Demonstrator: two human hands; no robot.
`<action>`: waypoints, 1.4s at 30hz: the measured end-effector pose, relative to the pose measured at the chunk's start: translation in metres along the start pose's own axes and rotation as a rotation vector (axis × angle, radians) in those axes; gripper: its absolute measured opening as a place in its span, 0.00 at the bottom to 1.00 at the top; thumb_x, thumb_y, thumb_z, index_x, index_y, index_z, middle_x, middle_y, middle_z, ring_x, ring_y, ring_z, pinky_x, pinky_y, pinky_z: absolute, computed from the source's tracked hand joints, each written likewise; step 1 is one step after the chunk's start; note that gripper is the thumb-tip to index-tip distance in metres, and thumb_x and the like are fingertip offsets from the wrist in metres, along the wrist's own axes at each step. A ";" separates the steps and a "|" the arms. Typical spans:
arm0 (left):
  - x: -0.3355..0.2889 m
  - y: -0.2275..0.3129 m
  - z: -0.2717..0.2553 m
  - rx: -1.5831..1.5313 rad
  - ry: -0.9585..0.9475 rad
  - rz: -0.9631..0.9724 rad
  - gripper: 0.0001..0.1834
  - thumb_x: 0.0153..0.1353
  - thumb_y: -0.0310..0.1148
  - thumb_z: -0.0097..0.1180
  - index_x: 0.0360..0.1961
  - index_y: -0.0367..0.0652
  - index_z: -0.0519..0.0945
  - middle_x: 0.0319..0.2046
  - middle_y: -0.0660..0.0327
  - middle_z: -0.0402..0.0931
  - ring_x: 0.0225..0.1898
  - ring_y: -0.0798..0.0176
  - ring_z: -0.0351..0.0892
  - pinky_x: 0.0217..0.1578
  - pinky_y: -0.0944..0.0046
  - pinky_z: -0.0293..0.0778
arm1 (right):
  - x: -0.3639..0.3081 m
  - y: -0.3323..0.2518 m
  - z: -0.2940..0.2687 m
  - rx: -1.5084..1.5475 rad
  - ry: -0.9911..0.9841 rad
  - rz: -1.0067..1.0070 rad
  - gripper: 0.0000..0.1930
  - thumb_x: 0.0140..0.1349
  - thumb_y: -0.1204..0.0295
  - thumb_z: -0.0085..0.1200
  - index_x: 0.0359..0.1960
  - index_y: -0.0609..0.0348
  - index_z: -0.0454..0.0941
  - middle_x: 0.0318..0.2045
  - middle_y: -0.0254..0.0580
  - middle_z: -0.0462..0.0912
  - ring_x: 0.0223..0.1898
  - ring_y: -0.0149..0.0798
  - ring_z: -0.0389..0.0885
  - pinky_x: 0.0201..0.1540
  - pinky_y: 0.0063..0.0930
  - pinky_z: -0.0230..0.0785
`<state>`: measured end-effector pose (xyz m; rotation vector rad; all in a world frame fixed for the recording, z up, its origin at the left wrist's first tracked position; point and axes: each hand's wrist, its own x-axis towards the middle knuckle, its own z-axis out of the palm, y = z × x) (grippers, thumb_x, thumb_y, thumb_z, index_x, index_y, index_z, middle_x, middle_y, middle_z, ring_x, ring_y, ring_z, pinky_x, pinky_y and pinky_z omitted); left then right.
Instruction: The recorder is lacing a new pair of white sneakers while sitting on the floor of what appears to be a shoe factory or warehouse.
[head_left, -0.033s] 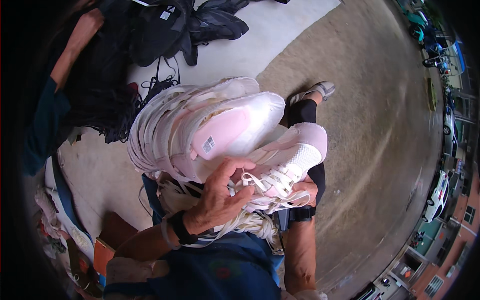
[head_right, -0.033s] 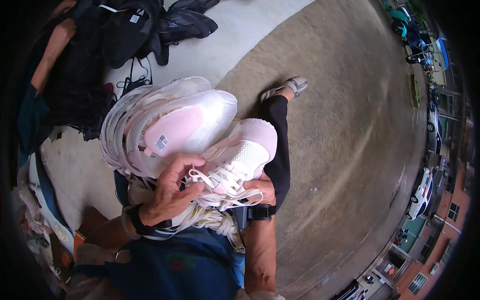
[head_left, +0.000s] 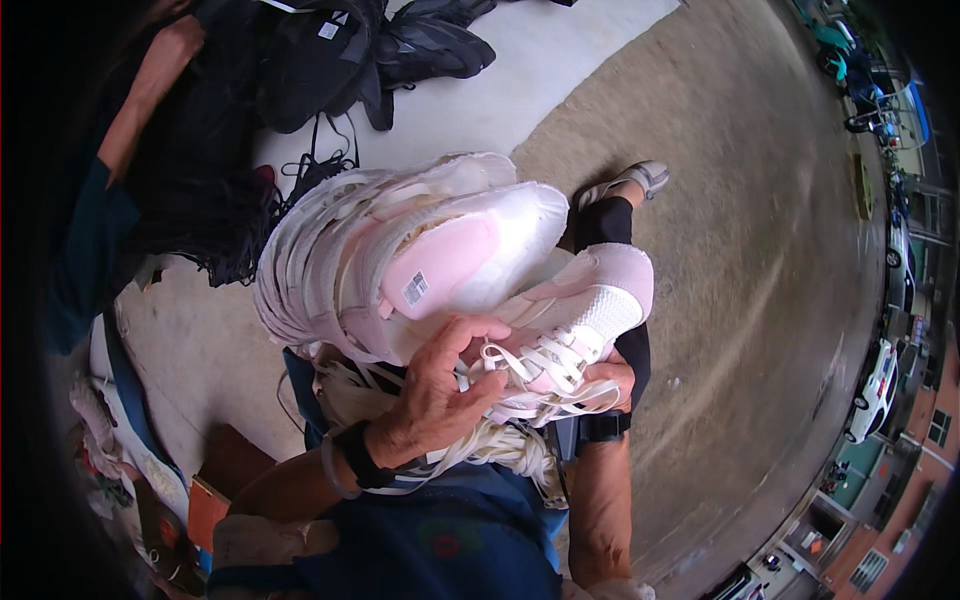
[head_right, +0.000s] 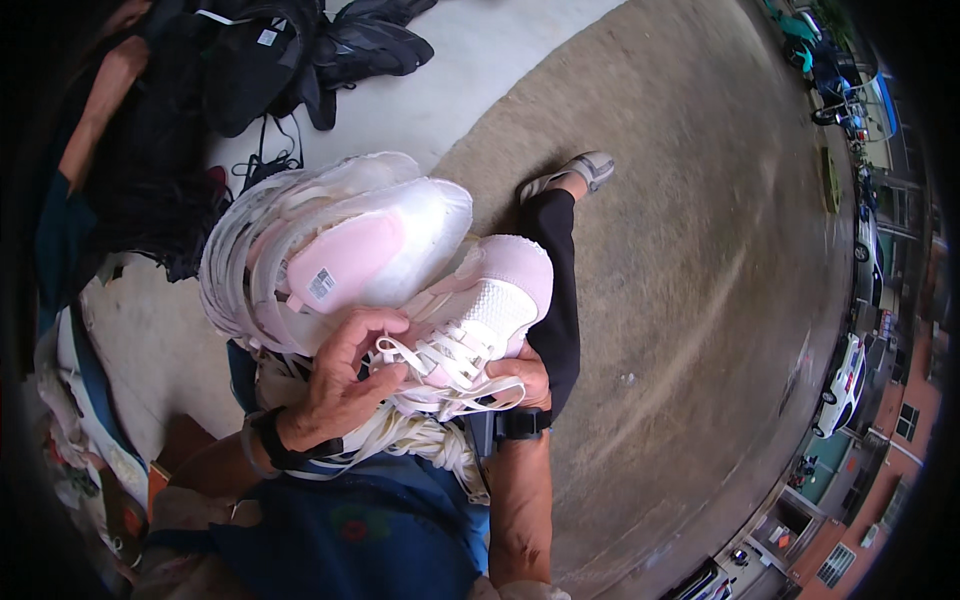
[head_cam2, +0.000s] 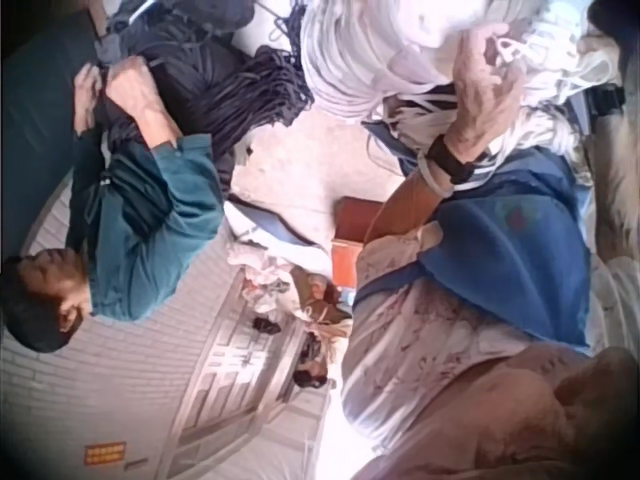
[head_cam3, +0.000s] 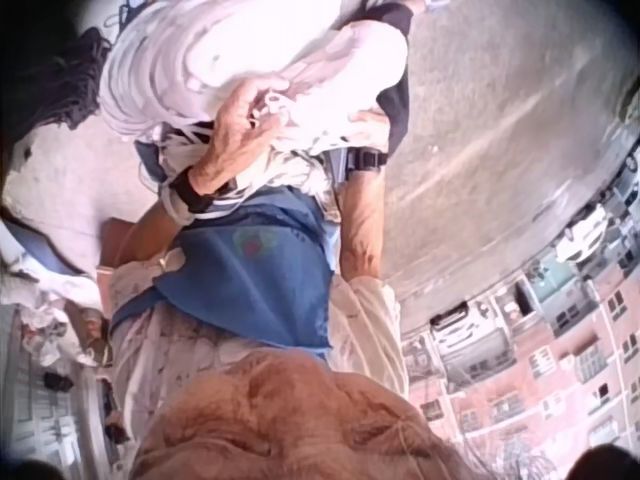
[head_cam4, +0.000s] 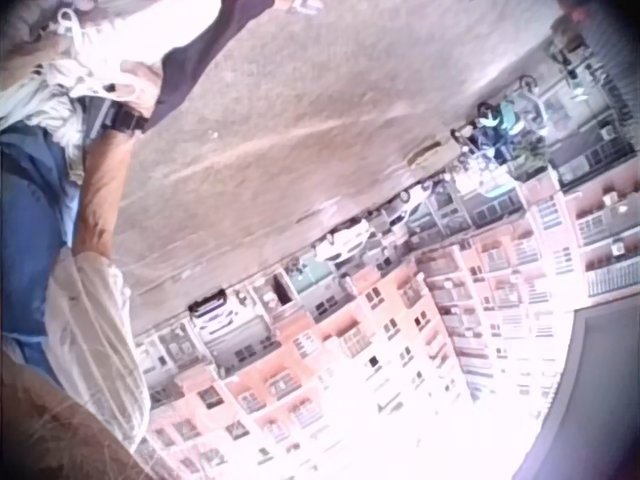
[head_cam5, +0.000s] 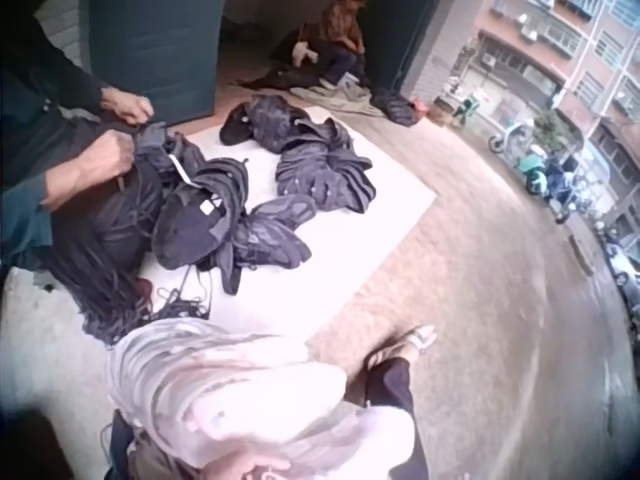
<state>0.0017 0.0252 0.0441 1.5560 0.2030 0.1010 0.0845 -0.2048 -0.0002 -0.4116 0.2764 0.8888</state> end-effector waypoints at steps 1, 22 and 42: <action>0.001 0.001 -0.001 0.044 -0.032 0.023 0.15 0.55 0.25 0.59 0.46 0.38 0.75 0.44 0.56 0.76 0.38 0.64 0.76 0.41 0.66 0.73 | -0.001 0.000 -0.004 -0.050 0.031 0.005 0.35 0.40 0.81 0.50 0.58 0.78 0.69 0.52 0.65 0.79 0.52 0.61 0.79 0.61 0.51 0.67; 0.005 0.004 0.001 0.016 0.000 -0.016 0.13 0.59 0.25 0.58 0.45 0.35 0.75 0.43 0.54 0.75 0.39 0.61 0.76 0.42 0.64 0.74 | -0.005 0.006 -0.010 -0.035 0.037 -0.108 0.36 0.44 0.84 0.52 0.61 0.77 0.65 0.54 0.64 0.77 0.55 0.61 0.78 0.63 0.52 0.66; 0.002 0.004 -0.003 0.017 -0.012 0.049 0.17 0.45 0.17 0.65 0.26 0.41 0.66 0.46 0.51 0.76 0.53 0.51 0.78 0.52 0.58 0.75 | -0.009 0.000 -0.019 -0.113 0.065 -0.114 0.37 0.39 0.82 0.51 0.60 0.75 0.67 0.52 0.62 0.78 0.52 0.59 0.80 0.59 0.47 0.70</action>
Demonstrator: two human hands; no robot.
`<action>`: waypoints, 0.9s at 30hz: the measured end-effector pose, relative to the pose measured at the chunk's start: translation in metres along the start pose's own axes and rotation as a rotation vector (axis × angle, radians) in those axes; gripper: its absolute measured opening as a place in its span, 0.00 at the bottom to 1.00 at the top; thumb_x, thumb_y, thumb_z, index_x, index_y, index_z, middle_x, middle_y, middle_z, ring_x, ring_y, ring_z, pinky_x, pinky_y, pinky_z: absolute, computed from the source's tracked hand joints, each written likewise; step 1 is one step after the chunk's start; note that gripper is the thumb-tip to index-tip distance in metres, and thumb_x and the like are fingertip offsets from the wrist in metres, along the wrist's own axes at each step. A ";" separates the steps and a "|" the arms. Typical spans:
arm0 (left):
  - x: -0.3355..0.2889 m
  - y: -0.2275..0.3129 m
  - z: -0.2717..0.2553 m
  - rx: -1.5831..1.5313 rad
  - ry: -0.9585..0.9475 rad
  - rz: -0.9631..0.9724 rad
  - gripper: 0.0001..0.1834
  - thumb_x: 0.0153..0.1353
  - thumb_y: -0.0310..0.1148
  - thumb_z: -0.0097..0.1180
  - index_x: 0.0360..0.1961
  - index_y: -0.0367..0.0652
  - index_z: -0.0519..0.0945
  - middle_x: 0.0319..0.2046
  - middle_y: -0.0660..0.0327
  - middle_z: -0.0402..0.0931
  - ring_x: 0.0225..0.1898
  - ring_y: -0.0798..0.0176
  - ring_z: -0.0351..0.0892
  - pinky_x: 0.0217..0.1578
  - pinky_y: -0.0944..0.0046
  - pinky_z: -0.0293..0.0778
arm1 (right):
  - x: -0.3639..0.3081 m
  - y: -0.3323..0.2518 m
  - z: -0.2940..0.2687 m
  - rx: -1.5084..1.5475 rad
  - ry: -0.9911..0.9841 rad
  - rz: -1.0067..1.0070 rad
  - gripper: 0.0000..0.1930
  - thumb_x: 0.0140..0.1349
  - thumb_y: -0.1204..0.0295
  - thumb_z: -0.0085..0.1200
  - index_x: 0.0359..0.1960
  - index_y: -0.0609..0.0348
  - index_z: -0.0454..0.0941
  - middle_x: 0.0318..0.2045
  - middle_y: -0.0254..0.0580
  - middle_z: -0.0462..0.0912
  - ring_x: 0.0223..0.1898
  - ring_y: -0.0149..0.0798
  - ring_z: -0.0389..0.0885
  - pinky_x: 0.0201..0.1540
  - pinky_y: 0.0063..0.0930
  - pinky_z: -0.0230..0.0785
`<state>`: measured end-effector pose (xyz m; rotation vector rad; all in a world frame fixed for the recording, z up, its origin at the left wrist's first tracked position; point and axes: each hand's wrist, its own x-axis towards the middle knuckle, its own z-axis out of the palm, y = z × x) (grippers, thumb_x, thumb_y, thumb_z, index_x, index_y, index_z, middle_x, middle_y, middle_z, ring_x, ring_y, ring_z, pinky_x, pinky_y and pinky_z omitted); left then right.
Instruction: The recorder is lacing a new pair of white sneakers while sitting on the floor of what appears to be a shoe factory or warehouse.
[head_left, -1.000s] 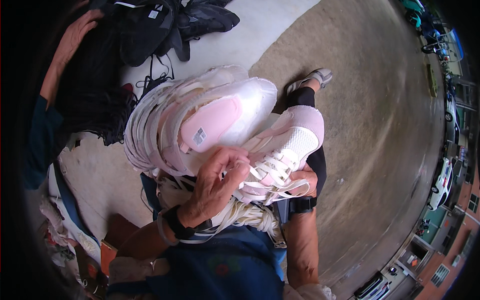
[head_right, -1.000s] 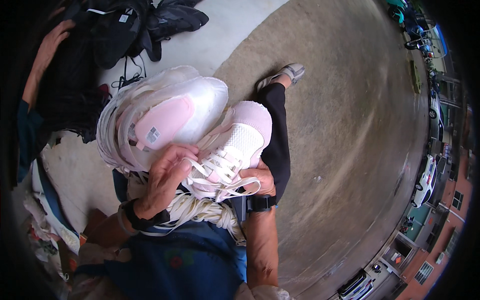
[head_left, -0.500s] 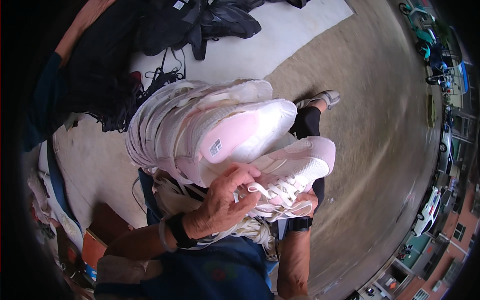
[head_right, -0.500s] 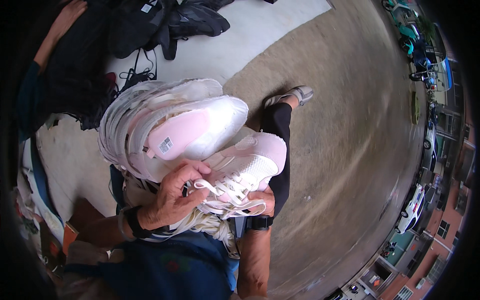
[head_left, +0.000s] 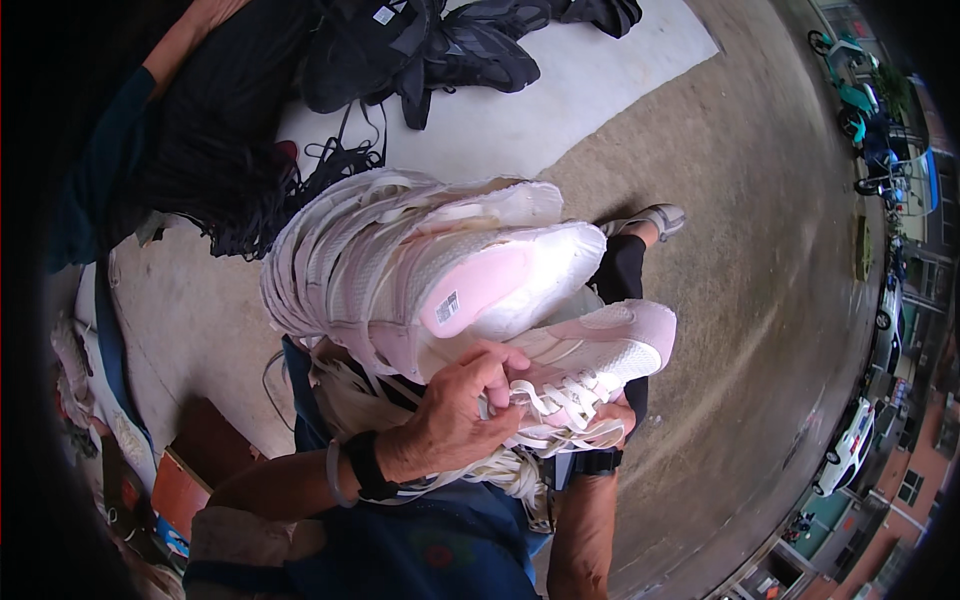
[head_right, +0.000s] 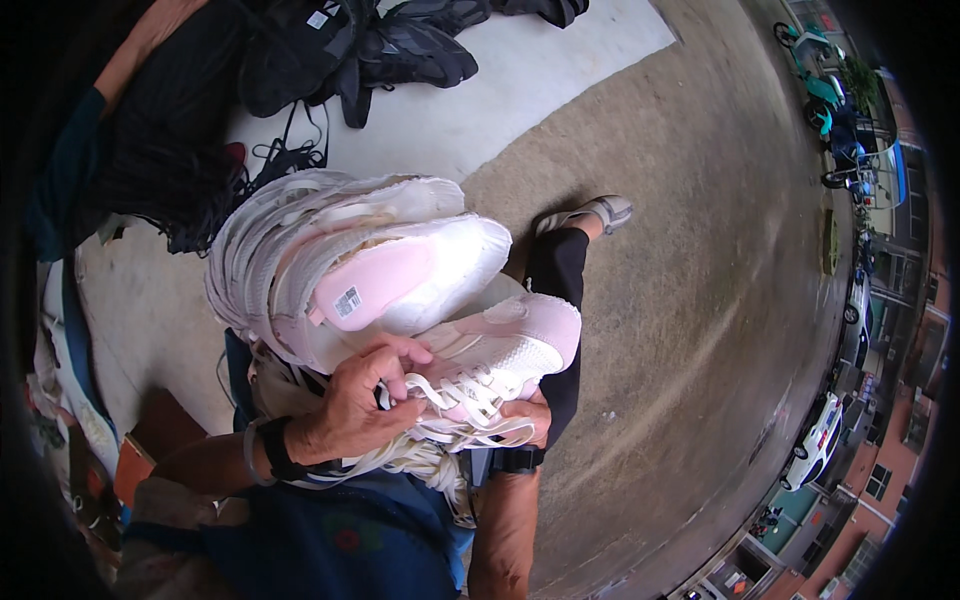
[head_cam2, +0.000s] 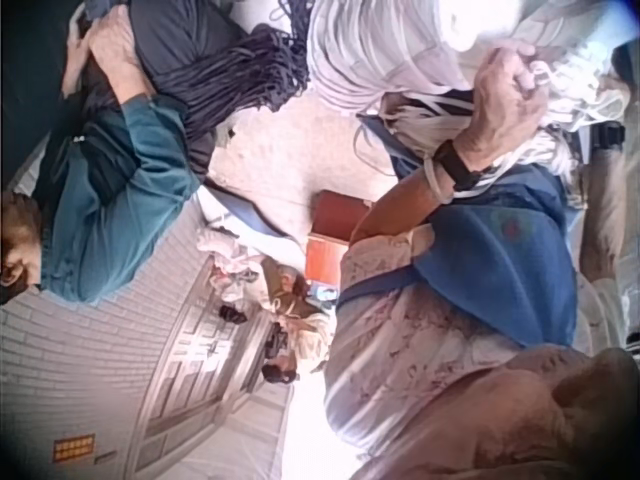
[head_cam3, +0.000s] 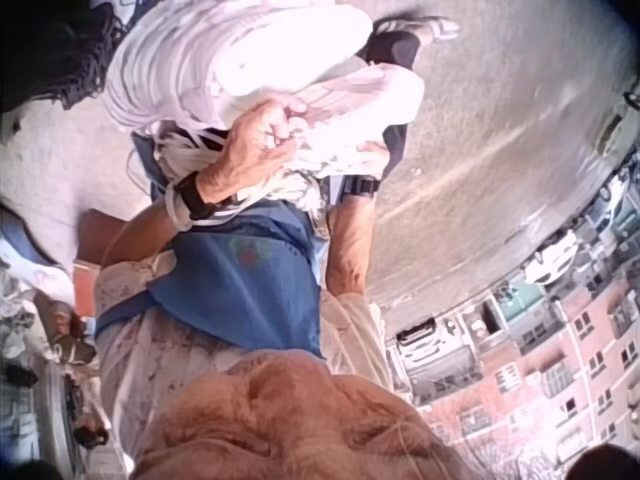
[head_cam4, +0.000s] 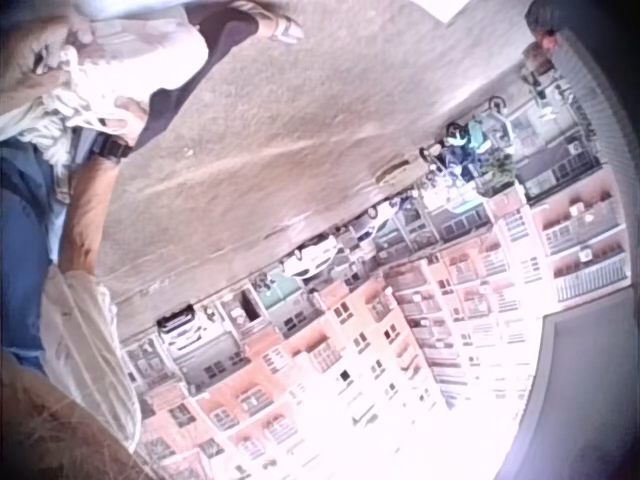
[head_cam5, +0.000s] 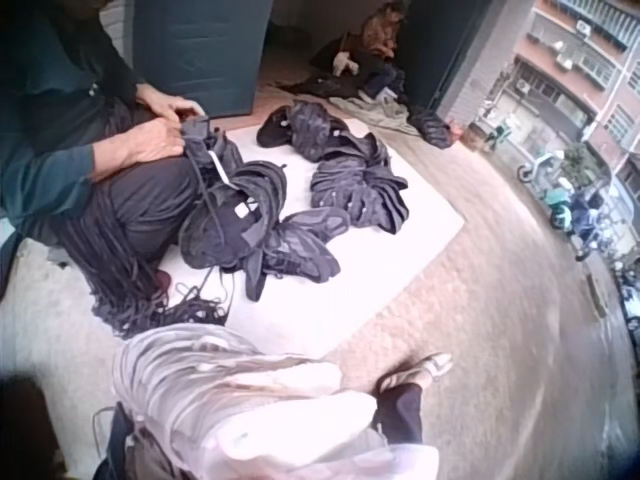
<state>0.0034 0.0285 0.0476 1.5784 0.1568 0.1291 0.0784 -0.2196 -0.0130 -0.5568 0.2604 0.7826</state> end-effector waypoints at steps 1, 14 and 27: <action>0.002 0.008 -0.003 0.017 -0.030 -0.089 0.17 0.45 0.17 0.65 0.25 0.41 0.67 0.46 0.50 0.76 0.54 0.50 0.78 0.52 0.58 0.75 | 0.001 0.001 0.001 0.029 -0.033 -0.017 0.37 0.39 0.82 0.50 0.60 0.75 0.67 0.52 0.62 0.78 0.52 0.59 0.80 0.59 0.47 0.70; -0.014 0.022 -0.009 0.075 0.000 -0.030 0.16 0.51 0.19 0.64 0.34 0.40 0.67 0.48 0.49 0.73 0.50 0.49 0.77 0.53 0.57 0.72 | -0.008 0.000 -0.036 -0.078 -0.044 -0.128 0.42 0.38 0.80 0.52 0.64 0.75 0.61 0.56 0.60 0.75 0.54 0.56 0.78 0.60 0.43 0.69; -0.009 0.018 -0.011 0.122 0.020 -0.001 0.28 0.58 0.19 0.58 0.59 0.34 0.65 0.48 0.51 0.72 0.50 0.57 0.76 0.54 0.60 0.71 | 0.007 0.002 -0.001 0.025 -0.104 -0.038 0.41 0.45 0.79 0.54 0.66 0.73 0.57 0.59 0.65 0.71 0.60 0.62 0.72 0.65 0.58 0.62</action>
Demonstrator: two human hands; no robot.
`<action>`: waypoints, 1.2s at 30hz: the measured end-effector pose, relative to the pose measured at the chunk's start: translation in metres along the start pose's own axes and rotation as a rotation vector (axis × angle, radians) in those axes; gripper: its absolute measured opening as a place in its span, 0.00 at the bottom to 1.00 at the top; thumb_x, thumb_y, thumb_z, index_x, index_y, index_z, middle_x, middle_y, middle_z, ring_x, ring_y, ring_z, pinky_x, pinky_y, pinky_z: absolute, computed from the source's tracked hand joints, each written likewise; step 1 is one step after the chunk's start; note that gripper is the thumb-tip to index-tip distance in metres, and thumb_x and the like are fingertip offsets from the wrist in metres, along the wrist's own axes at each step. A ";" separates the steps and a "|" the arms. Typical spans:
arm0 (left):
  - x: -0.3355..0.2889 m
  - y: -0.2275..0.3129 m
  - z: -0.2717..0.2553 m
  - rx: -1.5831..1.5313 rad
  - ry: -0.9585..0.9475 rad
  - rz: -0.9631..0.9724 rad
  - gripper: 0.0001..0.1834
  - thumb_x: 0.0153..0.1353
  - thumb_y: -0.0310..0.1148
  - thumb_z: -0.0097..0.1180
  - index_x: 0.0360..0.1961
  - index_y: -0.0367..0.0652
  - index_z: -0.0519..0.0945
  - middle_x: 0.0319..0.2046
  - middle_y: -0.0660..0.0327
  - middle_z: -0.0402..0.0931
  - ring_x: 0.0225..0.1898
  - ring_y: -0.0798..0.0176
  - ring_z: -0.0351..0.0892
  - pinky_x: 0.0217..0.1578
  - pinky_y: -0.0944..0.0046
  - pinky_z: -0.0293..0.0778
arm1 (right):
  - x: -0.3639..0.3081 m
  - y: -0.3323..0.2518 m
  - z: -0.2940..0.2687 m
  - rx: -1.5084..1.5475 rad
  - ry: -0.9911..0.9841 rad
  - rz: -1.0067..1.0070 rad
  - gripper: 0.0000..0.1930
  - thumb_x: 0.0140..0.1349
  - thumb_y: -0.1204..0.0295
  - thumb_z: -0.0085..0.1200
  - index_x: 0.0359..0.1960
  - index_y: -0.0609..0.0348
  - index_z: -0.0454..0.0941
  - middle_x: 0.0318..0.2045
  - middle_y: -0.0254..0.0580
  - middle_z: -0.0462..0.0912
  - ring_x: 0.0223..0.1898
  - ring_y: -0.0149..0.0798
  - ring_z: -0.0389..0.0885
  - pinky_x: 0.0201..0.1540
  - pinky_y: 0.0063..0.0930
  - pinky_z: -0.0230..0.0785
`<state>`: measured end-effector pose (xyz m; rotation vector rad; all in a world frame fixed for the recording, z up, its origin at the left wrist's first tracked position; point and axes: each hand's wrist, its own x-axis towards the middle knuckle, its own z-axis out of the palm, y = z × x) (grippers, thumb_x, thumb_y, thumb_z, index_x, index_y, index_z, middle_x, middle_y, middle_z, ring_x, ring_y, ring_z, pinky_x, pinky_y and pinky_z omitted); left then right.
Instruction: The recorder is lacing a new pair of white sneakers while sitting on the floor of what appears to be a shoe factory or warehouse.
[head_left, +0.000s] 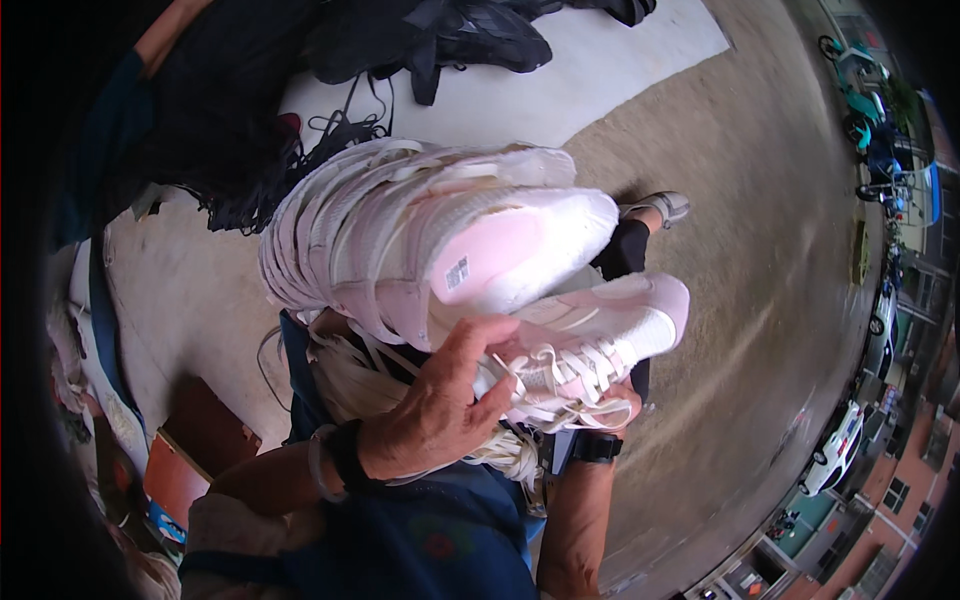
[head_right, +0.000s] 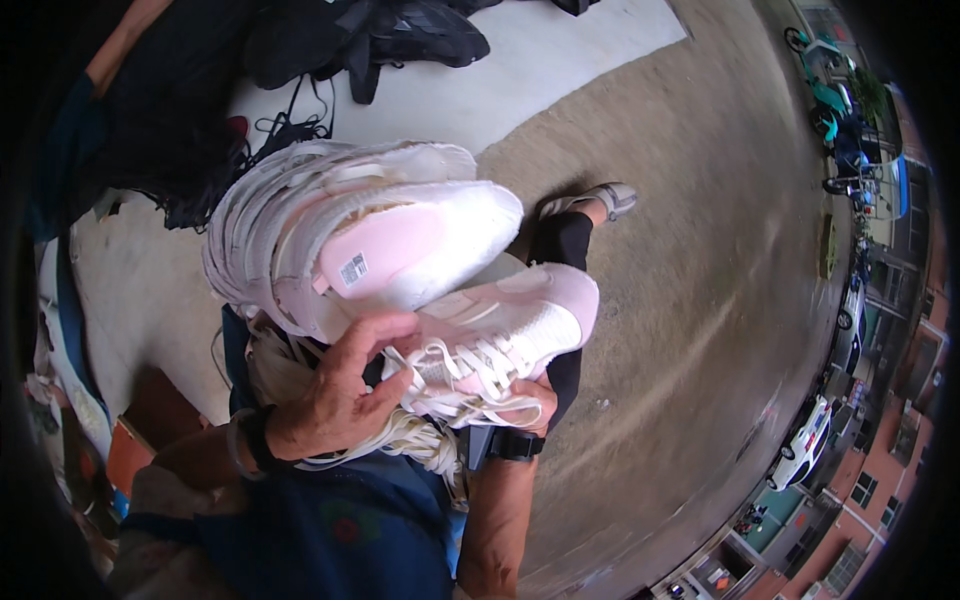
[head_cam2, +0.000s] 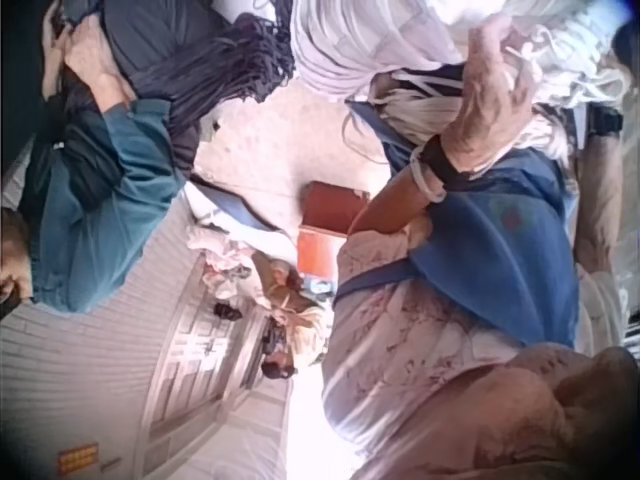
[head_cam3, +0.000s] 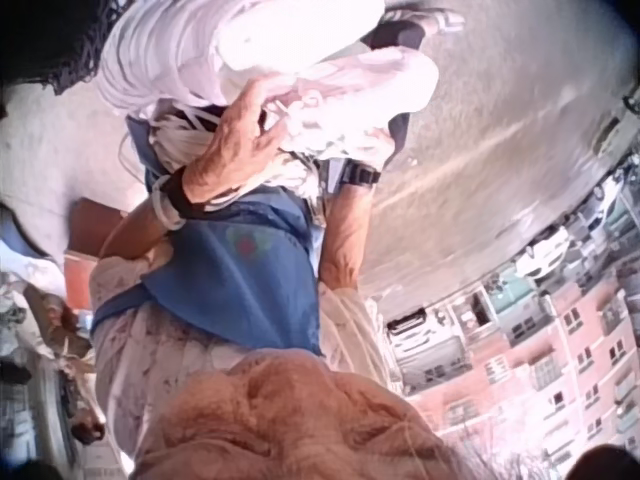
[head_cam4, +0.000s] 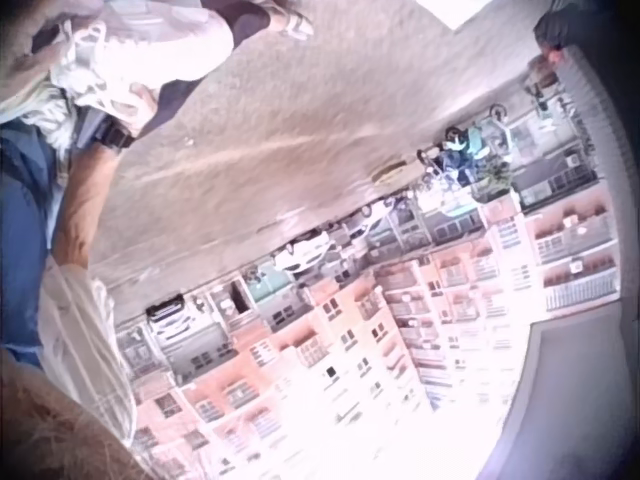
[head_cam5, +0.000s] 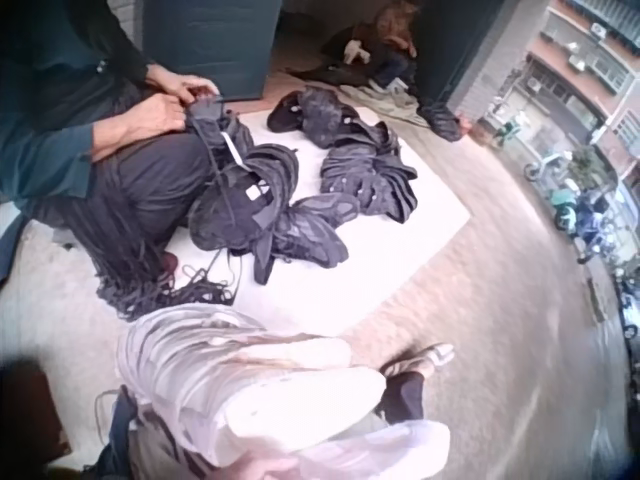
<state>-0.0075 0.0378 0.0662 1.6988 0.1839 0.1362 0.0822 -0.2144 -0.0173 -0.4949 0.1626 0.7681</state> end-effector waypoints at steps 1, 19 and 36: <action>0.000 -0.001 0.000 -0.005 0.000 -0.027 0.28 0.59 0.18 0.57 0.60 0.33 0.64 0.48 0.51 0.72 0.50 0.58 0.76 0.54 0.61 0.72 | 0.002 0.001 0.009 0.011 0.049 0.000 0.40 0.47 0.80 0.54 0.66 0.73 0.57 0.59 0.64 0.71 0.60 0.62 0.72 0.66 0.57 0.61; 0.038 -0.015 0.013 0.040 -0.090 -0.112 0.08 0.63 0.26 0.57 0.42 0.38 0.76 0.43 0.60 0.79 0.35 0.71 0.72 0.38 0.70 0.71 | 0.004 0.009 0.006 -0.208 0.201 -0.021 0.32 0.54 0.79 0.52 0.63 0.72 0.62 0.56 0.59 0.76 0.55 0.55 0.78 0.60 0.49 0.70; 0.046 -0.012 0.017 0.144 -0.014 0.039 0.09 0.64 0.23 0.55 0.45 0.37 0.72 0.43 0.56 0.77 0.41 0.66 0.76 0.45 0.68 0.73 | 0.010 0.014 0.009 0.010 0.121 -0.040 0.34 0.49 0.79 0.62 0.60 0.74 0.64 0.48 0.53 0.81 0.48 0.48 0.82 0.55 0.43 0.75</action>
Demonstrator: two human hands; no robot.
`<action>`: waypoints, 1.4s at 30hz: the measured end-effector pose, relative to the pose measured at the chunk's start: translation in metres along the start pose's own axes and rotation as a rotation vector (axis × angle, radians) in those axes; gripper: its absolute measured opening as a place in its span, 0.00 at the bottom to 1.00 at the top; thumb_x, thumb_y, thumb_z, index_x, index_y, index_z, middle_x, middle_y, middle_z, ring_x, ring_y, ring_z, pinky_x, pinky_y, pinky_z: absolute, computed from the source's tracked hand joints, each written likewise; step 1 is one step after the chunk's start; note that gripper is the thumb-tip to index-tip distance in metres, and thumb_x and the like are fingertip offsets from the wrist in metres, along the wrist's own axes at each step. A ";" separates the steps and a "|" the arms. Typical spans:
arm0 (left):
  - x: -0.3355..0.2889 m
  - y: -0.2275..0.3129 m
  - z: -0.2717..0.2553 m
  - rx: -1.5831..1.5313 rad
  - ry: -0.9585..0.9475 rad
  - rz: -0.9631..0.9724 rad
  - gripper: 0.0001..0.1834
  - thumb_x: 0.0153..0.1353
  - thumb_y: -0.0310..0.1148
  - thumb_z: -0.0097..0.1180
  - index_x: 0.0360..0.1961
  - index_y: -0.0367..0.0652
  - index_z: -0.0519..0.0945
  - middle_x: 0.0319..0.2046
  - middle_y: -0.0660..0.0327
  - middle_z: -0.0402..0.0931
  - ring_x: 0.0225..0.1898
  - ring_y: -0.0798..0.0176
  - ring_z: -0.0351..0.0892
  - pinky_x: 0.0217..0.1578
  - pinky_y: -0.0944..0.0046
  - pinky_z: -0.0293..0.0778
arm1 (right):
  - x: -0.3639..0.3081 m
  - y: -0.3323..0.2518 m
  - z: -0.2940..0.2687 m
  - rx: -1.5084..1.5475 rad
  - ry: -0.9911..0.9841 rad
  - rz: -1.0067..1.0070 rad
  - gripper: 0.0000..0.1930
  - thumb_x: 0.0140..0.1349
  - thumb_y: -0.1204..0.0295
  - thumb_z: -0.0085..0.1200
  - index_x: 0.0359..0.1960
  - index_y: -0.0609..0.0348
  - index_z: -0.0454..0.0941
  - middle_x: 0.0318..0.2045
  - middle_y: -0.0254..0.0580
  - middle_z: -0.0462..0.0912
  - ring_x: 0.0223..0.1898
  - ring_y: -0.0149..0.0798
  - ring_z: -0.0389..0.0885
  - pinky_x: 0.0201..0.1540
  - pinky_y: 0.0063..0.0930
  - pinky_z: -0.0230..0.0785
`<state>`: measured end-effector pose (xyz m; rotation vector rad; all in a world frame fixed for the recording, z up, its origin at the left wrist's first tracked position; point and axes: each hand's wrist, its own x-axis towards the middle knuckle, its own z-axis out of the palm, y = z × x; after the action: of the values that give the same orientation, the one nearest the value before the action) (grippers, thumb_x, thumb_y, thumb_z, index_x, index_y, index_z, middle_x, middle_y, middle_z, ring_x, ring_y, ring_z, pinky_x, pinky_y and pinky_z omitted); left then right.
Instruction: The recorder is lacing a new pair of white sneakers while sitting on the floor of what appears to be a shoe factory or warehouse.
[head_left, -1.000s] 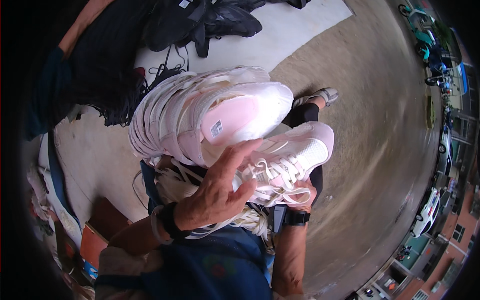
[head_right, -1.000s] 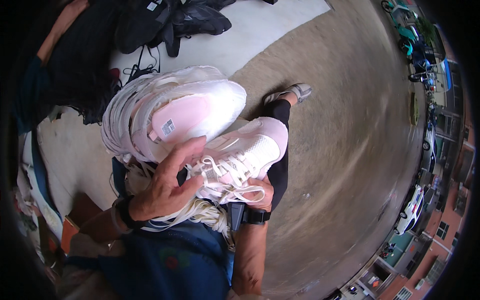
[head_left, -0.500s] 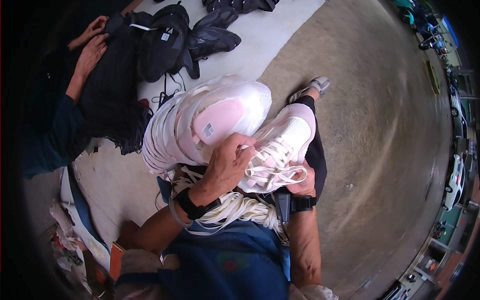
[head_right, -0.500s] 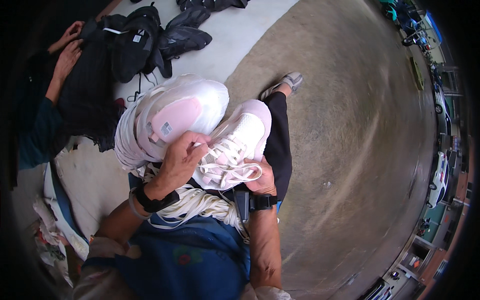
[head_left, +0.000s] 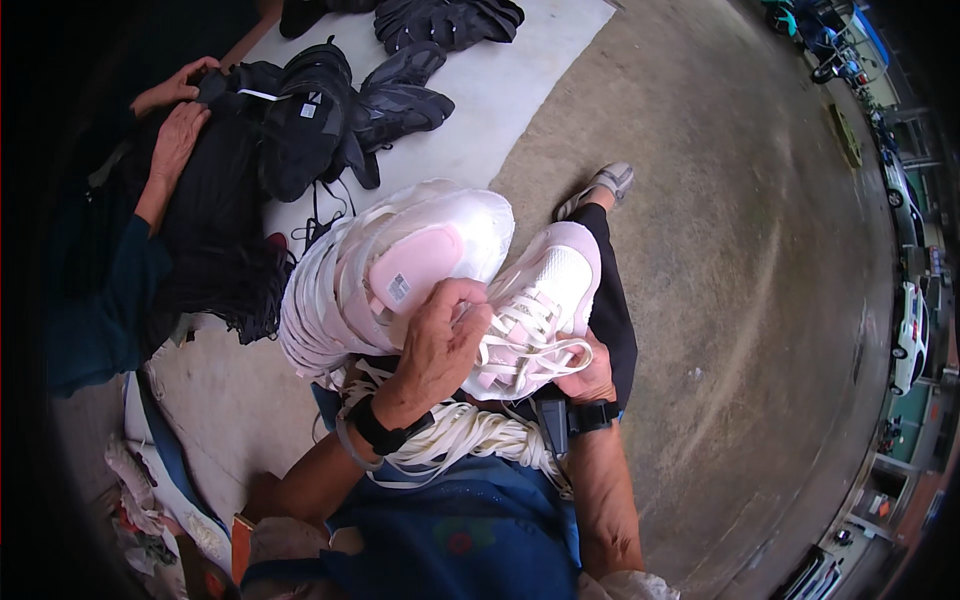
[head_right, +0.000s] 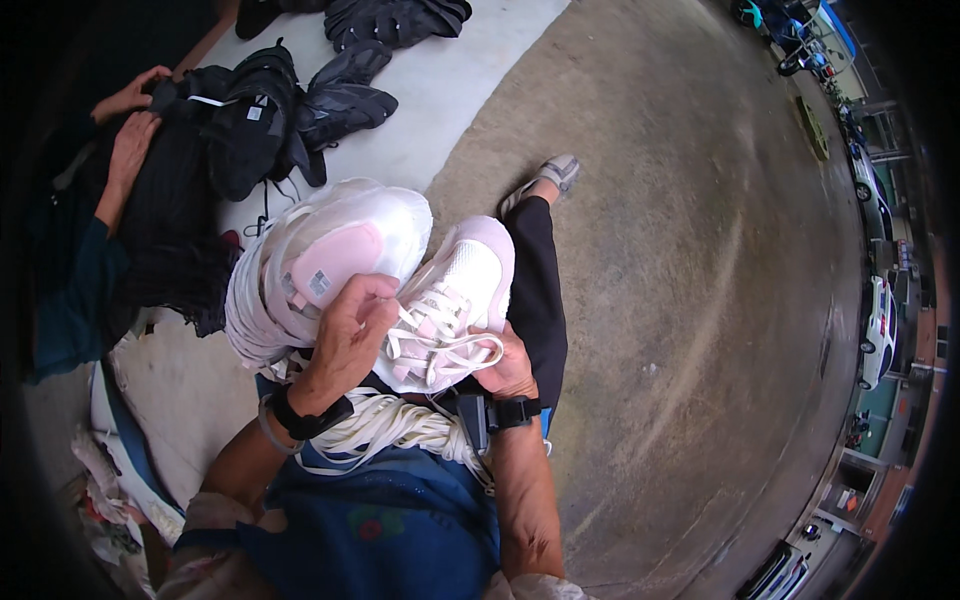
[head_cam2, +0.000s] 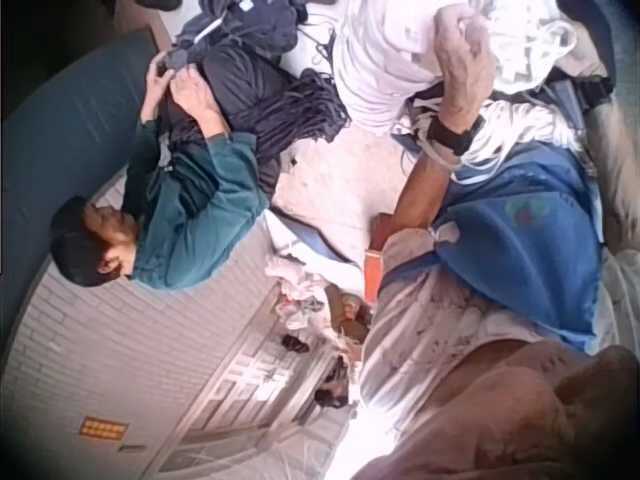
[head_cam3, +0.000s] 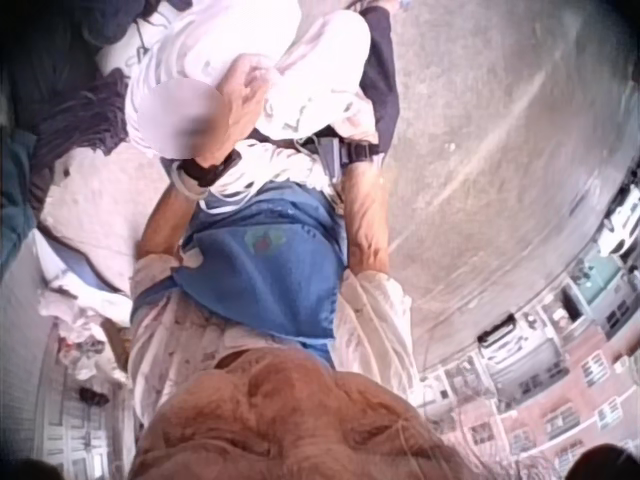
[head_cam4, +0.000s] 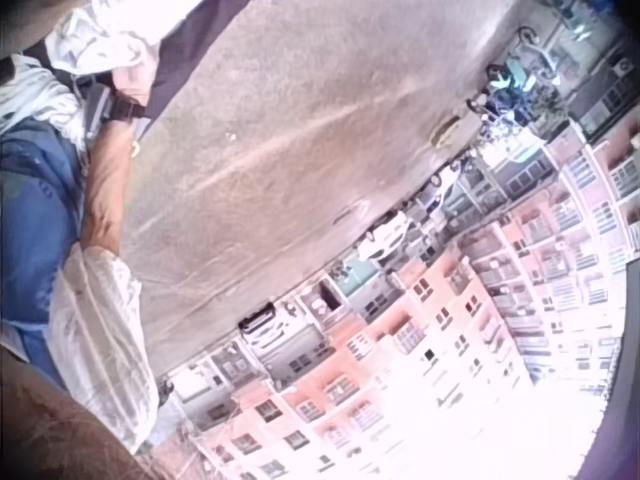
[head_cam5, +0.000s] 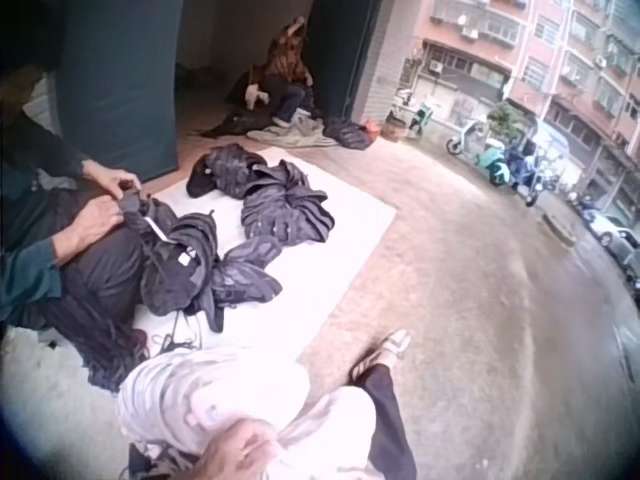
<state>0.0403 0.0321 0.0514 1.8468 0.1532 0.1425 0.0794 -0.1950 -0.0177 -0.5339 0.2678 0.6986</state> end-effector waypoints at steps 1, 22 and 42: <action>0.001 0.008 0.001 0.022 -0.042 -0.017 0.09 0.63 0.24 0.57 0.43 0.37 0.72 0.44 0.56 0.77 0.41 0.65 0.76 0.44 0.67 0.73 | 0.000 -0.001 0.001 0.014 -0.019 0.002 0.34 0.49 0.79 0.62 0.60 0.74 0.64 0.47 0.52 0.81 0.47 0.47 0.83 0.54 0.42 0.76; -0.001 -0.006 0.029 0.034 -0.055 -0.027 0.14 0.63 0.27 0.56 0.47 0.39 0.68 0.46 0.48 0.75 0.46 0.51 0.75 0.47 0.56 0.72 | -0.015 -0.017 0.051 -0.472 0.312 -0.206 0.18 0.63 0.74 0.60 0.53 0.67 0.75 0.46 0.43 0.84 0.42 0.33 0.84 0.47 0.28 0.77; -0.013 -0.022 0.105 0.015 0.163 -0.087 0.12 0.71 0.31 0.44 0.50 0.35 0.64 0.54 0.46 0.68 0.55 0.50 0.68 0.60 0.55 0.62 | -0.054 -0.036 0.107 -1.694 0.409 -0.726 0.21 0.58 0.75 0.60 0.54 0.64 0.74 0.55 0.55 0.74 0.52 0.48 0.75 0.53 0.36 0.70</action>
<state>0.0456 -0.0634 0.0014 1.8395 0.3485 0.2312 0.0698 -0.1890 0.1070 -2.2594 -0.2304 -0.0820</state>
